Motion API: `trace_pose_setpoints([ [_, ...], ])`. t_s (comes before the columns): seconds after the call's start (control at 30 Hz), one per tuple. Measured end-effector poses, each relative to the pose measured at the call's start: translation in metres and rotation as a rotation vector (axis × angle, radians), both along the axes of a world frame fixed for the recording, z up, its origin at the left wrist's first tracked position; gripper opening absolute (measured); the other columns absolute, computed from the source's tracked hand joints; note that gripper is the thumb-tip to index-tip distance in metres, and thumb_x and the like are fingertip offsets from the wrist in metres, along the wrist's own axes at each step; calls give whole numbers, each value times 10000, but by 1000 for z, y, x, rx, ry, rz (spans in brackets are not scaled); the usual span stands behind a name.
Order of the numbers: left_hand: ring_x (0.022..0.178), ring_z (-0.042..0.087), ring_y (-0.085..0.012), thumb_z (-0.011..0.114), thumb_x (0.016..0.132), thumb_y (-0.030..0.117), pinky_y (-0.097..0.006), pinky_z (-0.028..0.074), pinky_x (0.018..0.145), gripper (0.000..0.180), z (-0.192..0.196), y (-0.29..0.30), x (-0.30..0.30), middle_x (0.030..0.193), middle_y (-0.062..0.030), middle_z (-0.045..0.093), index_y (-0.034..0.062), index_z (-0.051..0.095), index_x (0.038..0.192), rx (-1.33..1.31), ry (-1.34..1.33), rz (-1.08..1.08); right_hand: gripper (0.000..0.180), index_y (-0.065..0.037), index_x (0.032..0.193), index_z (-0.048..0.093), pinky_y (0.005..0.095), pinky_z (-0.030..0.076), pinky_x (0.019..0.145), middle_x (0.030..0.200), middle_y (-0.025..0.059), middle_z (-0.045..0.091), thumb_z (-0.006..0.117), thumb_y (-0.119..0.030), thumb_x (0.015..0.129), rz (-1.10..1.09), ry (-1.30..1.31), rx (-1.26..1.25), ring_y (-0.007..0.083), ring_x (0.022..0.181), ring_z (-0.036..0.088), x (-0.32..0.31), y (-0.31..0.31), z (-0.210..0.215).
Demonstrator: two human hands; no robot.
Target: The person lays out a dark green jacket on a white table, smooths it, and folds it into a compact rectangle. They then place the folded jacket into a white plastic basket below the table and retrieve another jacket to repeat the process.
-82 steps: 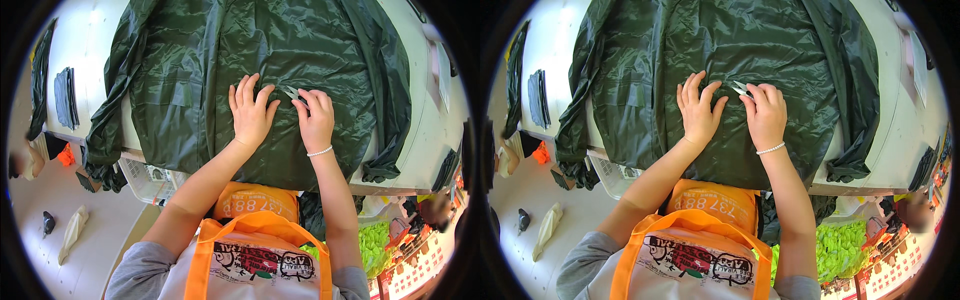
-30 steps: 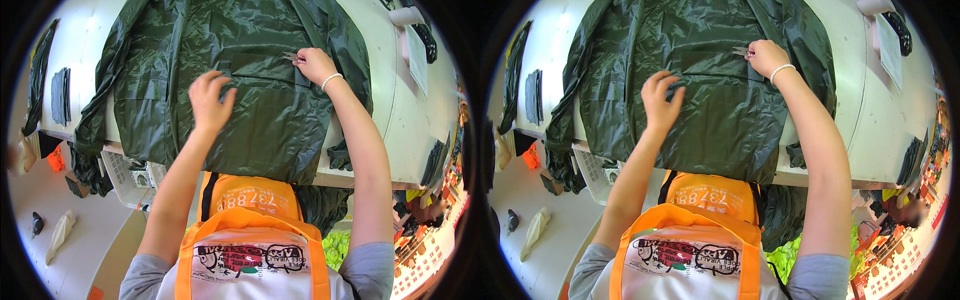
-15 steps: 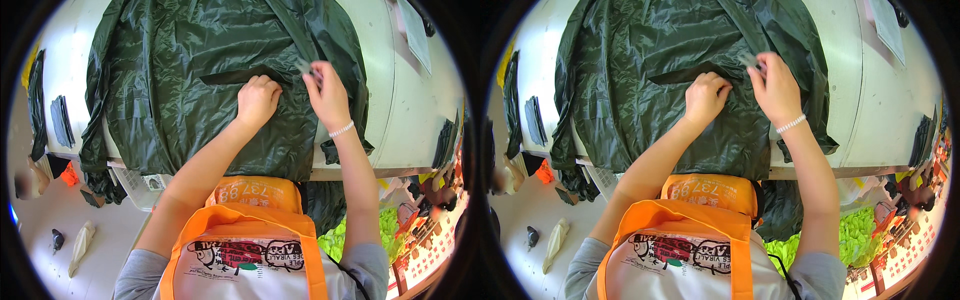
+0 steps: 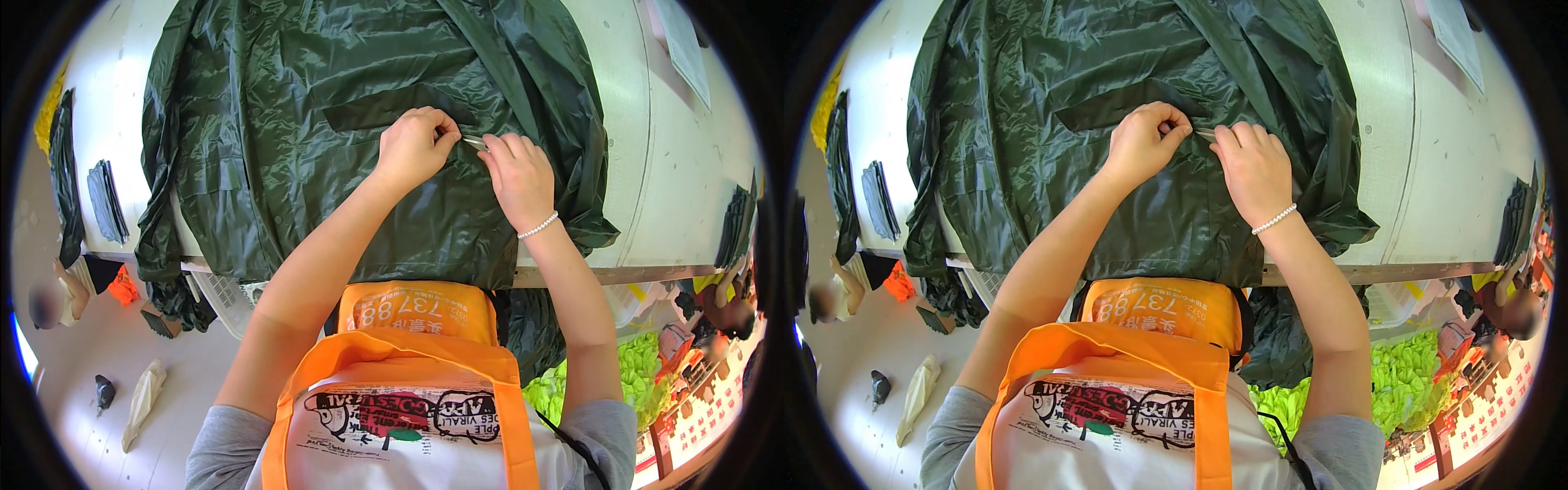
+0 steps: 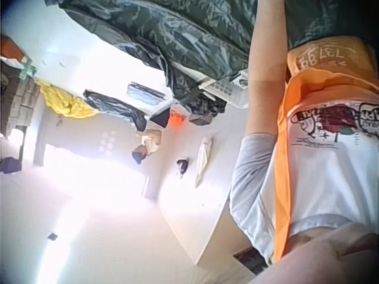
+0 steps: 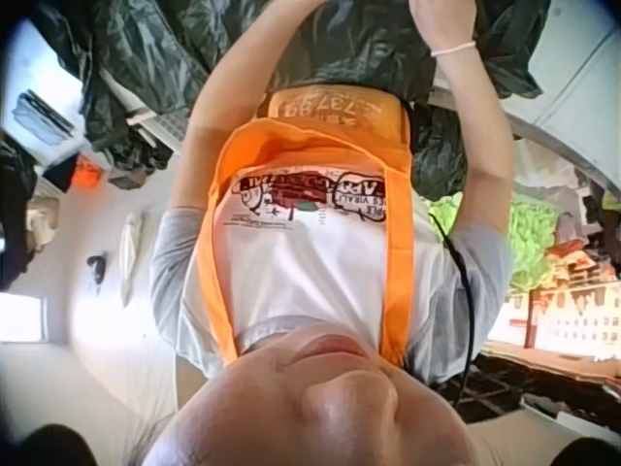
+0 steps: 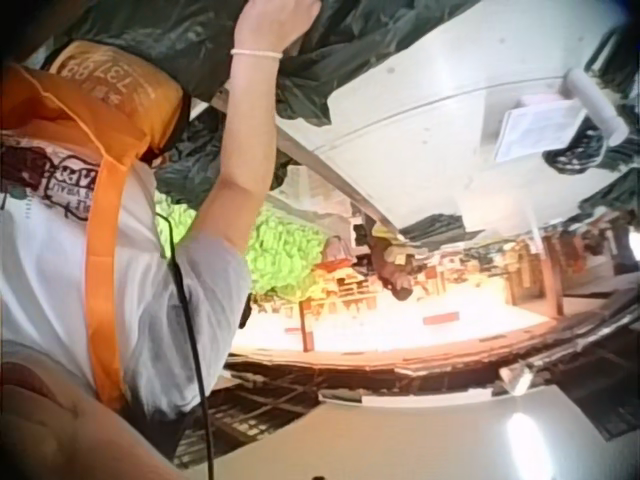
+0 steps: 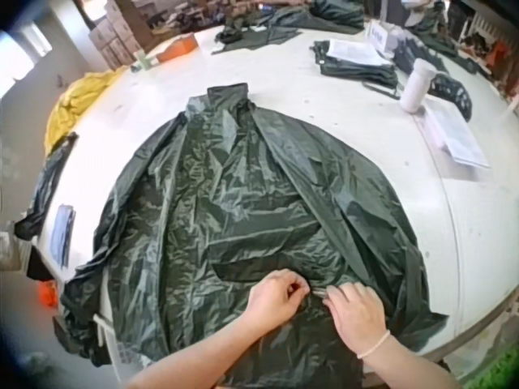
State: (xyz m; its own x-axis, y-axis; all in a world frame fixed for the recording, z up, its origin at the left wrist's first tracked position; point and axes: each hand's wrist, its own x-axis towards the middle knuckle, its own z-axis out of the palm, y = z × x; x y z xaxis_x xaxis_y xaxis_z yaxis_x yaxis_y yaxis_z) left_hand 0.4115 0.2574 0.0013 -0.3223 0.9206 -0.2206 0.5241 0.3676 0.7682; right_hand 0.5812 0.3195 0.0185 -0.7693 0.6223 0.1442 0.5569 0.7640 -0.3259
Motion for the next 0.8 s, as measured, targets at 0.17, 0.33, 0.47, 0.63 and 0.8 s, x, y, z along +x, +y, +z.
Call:
trace_pose_setpoints([
  [0.17, 726, 613, -183, 674, 776, 193, -315, 480, 669, 122, 2, 1, -1, 805, -44, 648, 84, 675, 829, -53, 8, -5, 147, -100, 902, 608, 326, 443, 677, 792, 29, 541, 666, -182, 793, 44, -28, 21, 208, 789, 558, -3, 5, 1],
  [0.33, 682, 587, -202, 704, 728, 115, -333, 476, 632, 90, 0, -6, -12, 753, -61, 626, 60, 655, 780, 115, -76, -91, 180, -81, 926, 624, 352, 461, 674, 825, 53, 574, 682, -176, 785, -17, 84, -145, 245, 787, 581, 3, 15, -3],
  [0.47, 830, 541, -277, 757, 640, 64, -351, 456, 730, 327, 10, 9, -17, 865, -90, 611, 46, 609, 932, 488, 189, 4, 198, -58, 955, 624, 374, 474, 678, 846, 82, 586, 684, -163, 798, -126, 91, -331, 281, 789, 589, -2, 29, -2],
  [0.63, 942, 533, -303, 748, 696, 150, -407, 418, 828, 340, -4, 35, -14, 933, -76, 625, 77, 649, 1013, 181, 280, -155, 199, -52, 955, 626, 366, 471, 683, 845, 80, 590, 688, -156, 797, -129, 82, -369, 273, 796, 588, 3, 35, 1],
  [0.8, 757, 556, -193, 691, 785, 156, -327, 447, 699, 200, -6, 43, -21, 816, -72, 644, 40, 650, 942, 14, -1, -151, 218, -57, 966, 634, 353, 463, 693, 848, 54, 597, 702, -144, 777, 15, 167, -265, 251, 801, 581, 15, 35, 1],
])
